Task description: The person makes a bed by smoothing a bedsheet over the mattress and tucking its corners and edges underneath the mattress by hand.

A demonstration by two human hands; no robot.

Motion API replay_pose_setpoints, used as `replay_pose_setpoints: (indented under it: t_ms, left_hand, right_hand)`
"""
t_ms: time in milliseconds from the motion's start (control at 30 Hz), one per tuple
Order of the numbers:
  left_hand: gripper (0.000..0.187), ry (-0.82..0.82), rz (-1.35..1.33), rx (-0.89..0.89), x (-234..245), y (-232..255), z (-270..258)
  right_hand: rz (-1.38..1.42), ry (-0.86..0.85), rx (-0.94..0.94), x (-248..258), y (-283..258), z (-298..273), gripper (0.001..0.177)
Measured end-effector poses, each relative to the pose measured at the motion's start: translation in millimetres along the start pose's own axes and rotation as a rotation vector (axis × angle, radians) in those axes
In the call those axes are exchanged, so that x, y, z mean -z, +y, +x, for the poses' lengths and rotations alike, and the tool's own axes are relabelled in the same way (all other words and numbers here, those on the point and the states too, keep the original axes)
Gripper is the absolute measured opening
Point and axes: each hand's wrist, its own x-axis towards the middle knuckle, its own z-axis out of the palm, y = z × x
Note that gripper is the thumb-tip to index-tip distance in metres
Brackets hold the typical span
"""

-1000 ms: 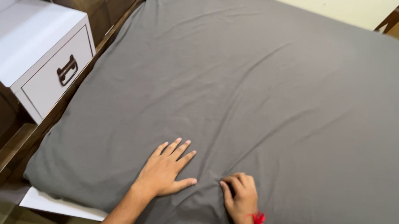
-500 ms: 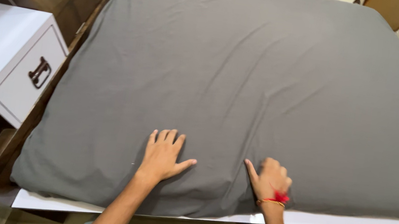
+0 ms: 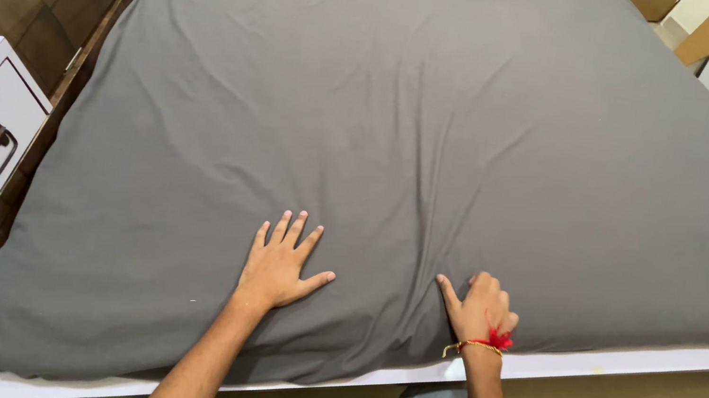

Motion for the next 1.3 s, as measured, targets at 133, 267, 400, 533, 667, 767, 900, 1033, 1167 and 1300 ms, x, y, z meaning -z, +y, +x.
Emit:
replay_pose_setpoints:
  t_ms: [133, 267, 400, 533, 667, 767, 900, 1033, 1167, 1300]
  left_hand:
    - [0.091, -0.022, 0.022, 0.020, 2.4, 2.6, 0.5]
    - [0.085, 0.041, -0.019, 0.016, -0.1, -2.9, -2.9]
    - [0.067, 0.229, -0.061, 0.010, -5.9, -10.0, -5.7]
    - [0.044, 0.456, -0.083, 0.151, 13.8, -38.4, -58.3]
    - [0.026, 0.665, 0.074, 0.533, 54.8, -88.1, -159.7]
    - [0.025, 0.720, 0.231, 0.692, 64.6, -130.1, -217.4]
    - [0.042, 0.758, 0.086, 0.857, 34.4, -173.1, -260.9]
    - [0.046, 0.710, -0.104, 0.928, -1.2, -201.3, -269.1]
    - [0.040, 0.691, -0.138, 1.027, -3.2, -203.9, -271.7]
    - [0.023, 0.802, -0.125, 0.970, 11.4, -201.2, -287.0]
  right_hand:
    - [-0.159, -0.209, 0.018, -22.5, 11.7, 3.3, 0.035]
    - [-0.124, -0.275, 0.060, -37.3, 44.9, 6.7, 0.036]
    - [-0.087, -0.081, 0.043, -33.5, 47.3, -6.1, 0.032]
    - [0.123, -0.045, 0.115, -10.8, 10.6, -34.5, 0.027]
    - [0.077, 0.004, 0.366, 5.4, -52.1, -73.0, 0.046]
    - [0.286, 0.015, 0.646, 0.2, -91.4, -88.6, 0.052]
    - [0.480, -0.039, 0.706, -18.5, -120.8, -102.8, 0.025]
    - [0.498, 0.001, 0.676, -37.7, -134.2, -109.6, 0.011]
    - [0.563, -0.006, 0.758, -30.6, -161.4, -135.2, 0.011]
    - [0.564, -0.039, 0.874, -7.4, -192.7, -147.0, 0.030]
